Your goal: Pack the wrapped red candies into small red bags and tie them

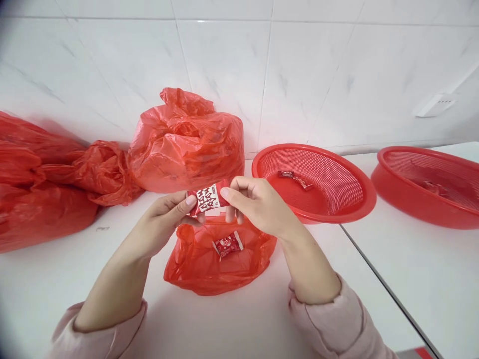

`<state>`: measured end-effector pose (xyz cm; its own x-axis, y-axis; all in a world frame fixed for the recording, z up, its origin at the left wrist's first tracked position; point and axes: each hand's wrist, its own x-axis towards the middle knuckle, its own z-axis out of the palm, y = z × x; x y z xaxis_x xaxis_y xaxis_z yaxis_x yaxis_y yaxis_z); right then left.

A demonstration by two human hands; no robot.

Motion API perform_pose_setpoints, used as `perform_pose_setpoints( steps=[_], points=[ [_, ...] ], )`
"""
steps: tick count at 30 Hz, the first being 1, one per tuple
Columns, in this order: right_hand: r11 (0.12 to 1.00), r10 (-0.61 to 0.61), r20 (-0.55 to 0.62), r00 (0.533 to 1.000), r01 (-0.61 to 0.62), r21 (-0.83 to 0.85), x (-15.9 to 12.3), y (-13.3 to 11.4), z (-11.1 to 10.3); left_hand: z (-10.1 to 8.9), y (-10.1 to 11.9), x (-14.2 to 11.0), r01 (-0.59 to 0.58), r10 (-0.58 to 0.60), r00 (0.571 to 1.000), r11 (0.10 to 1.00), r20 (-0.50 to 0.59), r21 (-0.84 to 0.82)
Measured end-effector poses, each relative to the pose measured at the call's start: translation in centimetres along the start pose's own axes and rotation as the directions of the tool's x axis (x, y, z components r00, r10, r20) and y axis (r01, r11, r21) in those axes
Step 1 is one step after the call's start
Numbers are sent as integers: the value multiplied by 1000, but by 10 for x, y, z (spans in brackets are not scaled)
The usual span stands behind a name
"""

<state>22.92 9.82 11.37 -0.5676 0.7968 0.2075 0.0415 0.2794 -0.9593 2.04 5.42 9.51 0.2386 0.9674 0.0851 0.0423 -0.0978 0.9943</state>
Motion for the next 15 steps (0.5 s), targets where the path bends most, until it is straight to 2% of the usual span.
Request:
perform_pose_setpoints(
  steps=[4,8,15],
  points=[
    [1000,-4,35,999,3,20,-1,0,0,1,0,-2,-42,43,997,999,59,-14],
    [999,8,56,998,-5,-53,-3,0,1,2,1,-3,-41,56,989,993,134,-113],
    [997,17,70,997,-11,-79,-2,0,1,3,3,-3,-51,74,987,986,145,-156]
  ],
)
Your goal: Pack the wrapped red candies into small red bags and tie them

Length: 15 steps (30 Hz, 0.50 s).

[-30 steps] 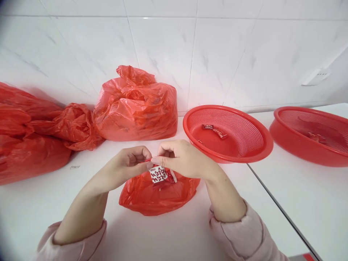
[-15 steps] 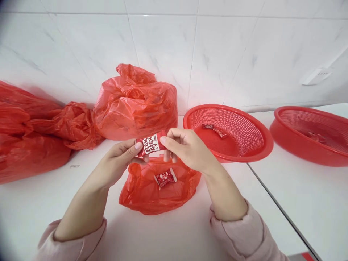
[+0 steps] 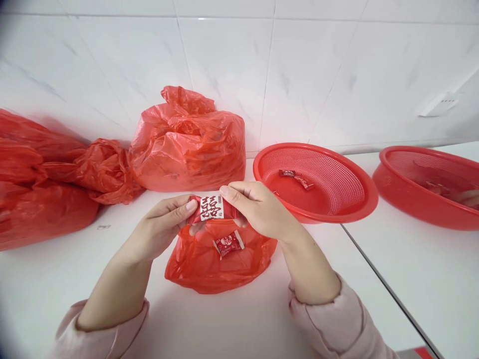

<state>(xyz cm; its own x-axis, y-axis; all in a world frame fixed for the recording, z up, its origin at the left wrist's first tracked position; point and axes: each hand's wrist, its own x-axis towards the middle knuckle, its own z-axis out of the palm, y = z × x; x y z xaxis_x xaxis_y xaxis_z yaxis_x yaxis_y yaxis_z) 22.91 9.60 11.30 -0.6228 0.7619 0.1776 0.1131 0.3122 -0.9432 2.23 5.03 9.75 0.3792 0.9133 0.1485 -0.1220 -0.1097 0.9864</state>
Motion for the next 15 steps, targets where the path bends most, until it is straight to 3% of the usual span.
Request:
perform_pose_setpoints(
  steps=[11,15],
  points=[
    [999,-1,0,1000,1,-36,-2,-1,-1,-1,-1,2,20,-20,1000,1000,-4,1],
    [999,-18,-24,1000,16,-52,-2,-1,-2,0,-2,2,5,-3,1000,996,-27,88]
  ],
)
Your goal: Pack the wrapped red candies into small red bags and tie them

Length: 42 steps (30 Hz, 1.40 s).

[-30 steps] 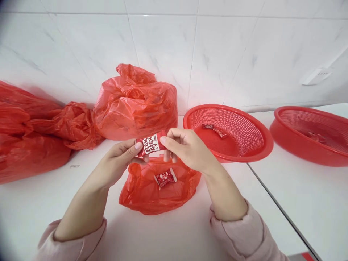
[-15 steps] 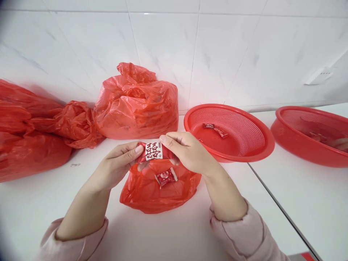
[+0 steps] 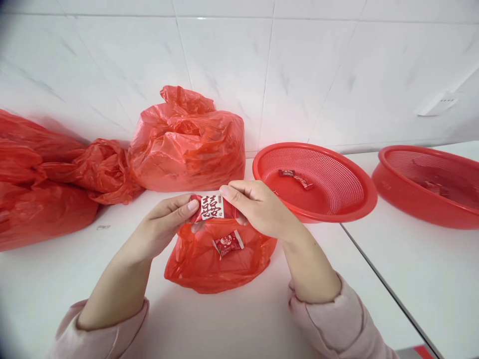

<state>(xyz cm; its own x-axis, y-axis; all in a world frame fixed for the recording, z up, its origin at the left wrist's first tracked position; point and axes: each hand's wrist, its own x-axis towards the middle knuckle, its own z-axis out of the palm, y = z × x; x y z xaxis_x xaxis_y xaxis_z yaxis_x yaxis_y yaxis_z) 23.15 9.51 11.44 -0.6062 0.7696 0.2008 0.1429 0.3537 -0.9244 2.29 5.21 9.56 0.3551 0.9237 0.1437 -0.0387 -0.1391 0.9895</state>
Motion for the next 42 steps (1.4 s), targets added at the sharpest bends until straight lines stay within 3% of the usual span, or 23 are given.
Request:
perform_pose_setpoints(
  steps=[7,13,16,20,25,31,36,39,42],
  points=[
    [988,22,28,999,-18,-153,-4,-2,-12,-5,-3,1,-27,55,995,954,-85,299],
    [979,60,59,996,-47,-198,-7,-3,-17,-9,-3,1,-70,187,953,902,-240,426],
    [965,59,54,997,-43,-257,-7,-2,-17,-8,-2,0,-101,232,943,882,-237,460],
    [960,66,66,996,-45,-275,-8,-2,-18,-7,0,-1,-76,202,953,880,-226,469],
    [964,85,79,993,-62,-257,-8,-1,-21,-8,3,-2,53,31,986,871,-162,488],
    [898,236,263,935,-107,-426,4,17,1,-9,3,-2,95,24,974,856,-223,508],
    [772,237,101,966,-124,-624,12,26,12,-11,5,-4,90,54,965,852,-258,516],
    [849,173,38,984,-129,-512,3,17,-4,-14,7,-6,74,97,954,841,-285,536],
    [909,112,-121,986,-151,-389,-7,12,-35,-17,8,-8,24,148,950,844,-276,536]
  ],
)
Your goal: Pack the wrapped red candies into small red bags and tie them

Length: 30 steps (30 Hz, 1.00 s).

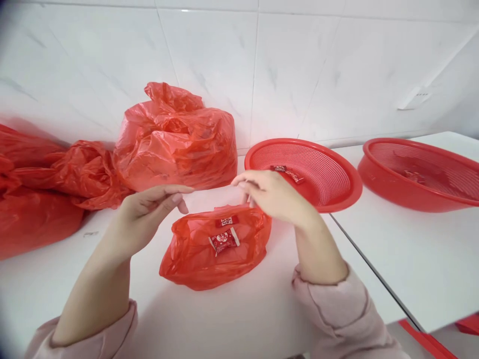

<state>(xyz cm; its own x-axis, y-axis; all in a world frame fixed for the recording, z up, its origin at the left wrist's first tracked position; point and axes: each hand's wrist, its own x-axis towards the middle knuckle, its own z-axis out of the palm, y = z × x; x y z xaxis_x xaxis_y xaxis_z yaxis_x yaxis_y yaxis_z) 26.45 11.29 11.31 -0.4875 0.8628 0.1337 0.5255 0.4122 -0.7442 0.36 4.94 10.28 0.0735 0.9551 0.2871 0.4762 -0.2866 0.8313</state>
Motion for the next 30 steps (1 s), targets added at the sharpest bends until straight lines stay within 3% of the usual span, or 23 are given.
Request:
perform_pose_setpoints(
  steps=[3,5,7,8,11,14,17,20,22,24,26,27,30],
  points=[
    [999,46,-169,985,-48,-7,10,26,-38,-3,-2,0,-26,25,1000,995,-12,-101],
    [986,139,-210,968,-155,-60,26,50,-65,-3,-3,1,-40,37,999,983,-17,-178],
    [919,272,-227,935,-322,-228,42,74,-90,-1,-2,2,-58,53,998,978,-28,-202],
    [845,334,-229,914,-398,-356,49,86,-99,0,-1,1,-62,56,998,978,-36,-198],
    [642,452,-248,857,-506,-576,58,114,-114,2,6,-2,-25,10,996,983,-83,-180],
    [616,489,-242,838,-528,-584,56,128,-112,0,8,-6,37,-61,990,983,-128,-181],
    [672,479,-204,854,-506,-541,51,123,-100,-4,3,-5,64,-80,990,989,-115,-136],
    [804,360,-200,911,-412,-429,38,92,-75,-6,-2,-2,69,-73,996,994,-42,-88],
    [944,165,-216,962,-218,-250,20,61,-45,-5,-3,0,71,-66,994,996,83,-54],
    [998,-7,-121,993,-1,-68,-2,33,-7,-1,-2,0,86,-88,960,996,266,21],
    [984,-92,119,989,109,-142,-19,17,32,6,-1,0,94,-144,895,986,423,137],
    [964,-86,177,980,126,-233,-24,15,50,10,-1,-1,96,-175,869,977,462,190],
    [895,48,133,990,16,-447,-16,28,84,22,-6,1,105,-222,860,958,460,267]
  ],
)
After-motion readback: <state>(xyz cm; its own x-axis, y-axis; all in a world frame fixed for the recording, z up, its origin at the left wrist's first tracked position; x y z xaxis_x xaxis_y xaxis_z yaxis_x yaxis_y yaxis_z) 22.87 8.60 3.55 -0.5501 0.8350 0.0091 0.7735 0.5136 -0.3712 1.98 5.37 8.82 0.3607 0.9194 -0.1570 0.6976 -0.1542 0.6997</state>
